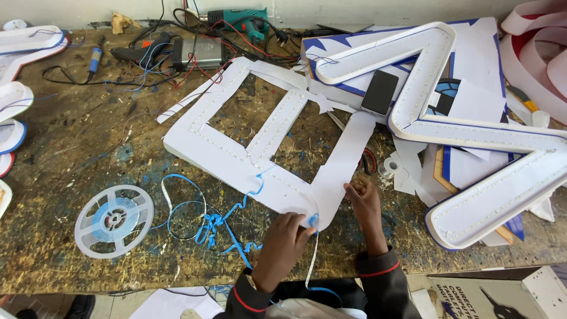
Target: The person installs LED strips onto a white letter-shaped board by peeling the backing and pressing the strip into place. They use scissors to cut the strip and a roll of blue tape to secure sections, working on a cluttered workbench with other letter boards and tools nearby.
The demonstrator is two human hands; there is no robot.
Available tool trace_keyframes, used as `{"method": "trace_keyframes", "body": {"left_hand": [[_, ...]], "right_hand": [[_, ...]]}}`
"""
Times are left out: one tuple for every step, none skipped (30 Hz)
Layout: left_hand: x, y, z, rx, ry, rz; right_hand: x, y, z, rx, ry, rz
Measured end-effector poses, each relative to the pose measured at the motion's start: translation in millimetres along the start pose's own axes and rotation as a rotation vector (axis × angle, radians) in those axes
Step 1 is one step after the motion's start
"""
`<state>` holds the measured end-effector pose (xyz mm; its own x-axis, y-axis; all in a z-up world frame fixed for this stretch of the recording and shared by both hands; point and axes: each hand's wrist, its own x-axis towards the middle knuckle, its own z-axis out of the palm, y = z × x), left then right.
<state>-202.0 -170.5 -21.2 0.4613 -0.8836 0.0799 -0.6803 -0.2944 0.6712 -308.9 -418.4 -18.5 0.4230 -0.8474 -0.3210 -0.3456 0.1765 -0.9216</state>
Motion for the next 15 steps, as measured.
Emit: {"method": "trace_keyframes", "body": {"left_hand": [[-1, 13, -3, -0.070, 0.016, 0.001], [-2, 13, -1, -0.068, 0.016, 0.004], [-3, 13, 0, 0.005, 0.078, -0.032], [-4, 12, 2, 0.079, 0.141, -0.067], [-8, 8, 0, 0.080, 0.138, -0.068], [-13, 3, -2, 0.157, 0.094, -0.197], [-20, -1, -4, 0.234, 0.051, -0.333], [-26, 2, -12, 0.234, 0.049, -0.341], [-31, 3, -25, 0.179, 0.005, -0.479], [-35, 4, -37, 0.123, -0.037, -0.616], [-43, -1, -43, 0.131, -0.030, -0.618], [-50, -7, -48, 0.010, -0.079, -0.703], [-61, -10, -50, -0.122, -0.132, -0.793], [-70, -6, -58, -0.122, -0.128, -0.802], [-78, -1, -64, -0.339, -0.113, -0.766]], "right_hand": [[2, -3, 0, -0.025, -0.034, 0.031], [-2, 3, 3, -0.022, -0.033, 0.029], [-6, 9, 6, 0.048, -0.149, 0.043], [-9, 15, 10, 0.119, -0.266, 0.058], [-18, 15, 17, 0.120, -0.265, 0.061], [-26, 15, 25, 0.016, -0.292, 0.064], [-36, 16, 33, -0.093, -0.325, 0.069], [-44, 19, 34, -0.095, -0.331, 0.074], [-51, 22, 39, -0.040, -0.444, 0.052], [-58, 24, 44, 0.015, -0.555, 0.028], [-66, 14, 47, 0.021, -0.562, 0.023], [-73, 5, 49, -0.059, -0.566, 0.077], [-83, -2, 49, -0.147, -0.572, 0.139], [-84, -8, 50, -0.149, -0.581, 0.142], [-86, -14, 49, -0.235, -0.615, 0.100]]}}
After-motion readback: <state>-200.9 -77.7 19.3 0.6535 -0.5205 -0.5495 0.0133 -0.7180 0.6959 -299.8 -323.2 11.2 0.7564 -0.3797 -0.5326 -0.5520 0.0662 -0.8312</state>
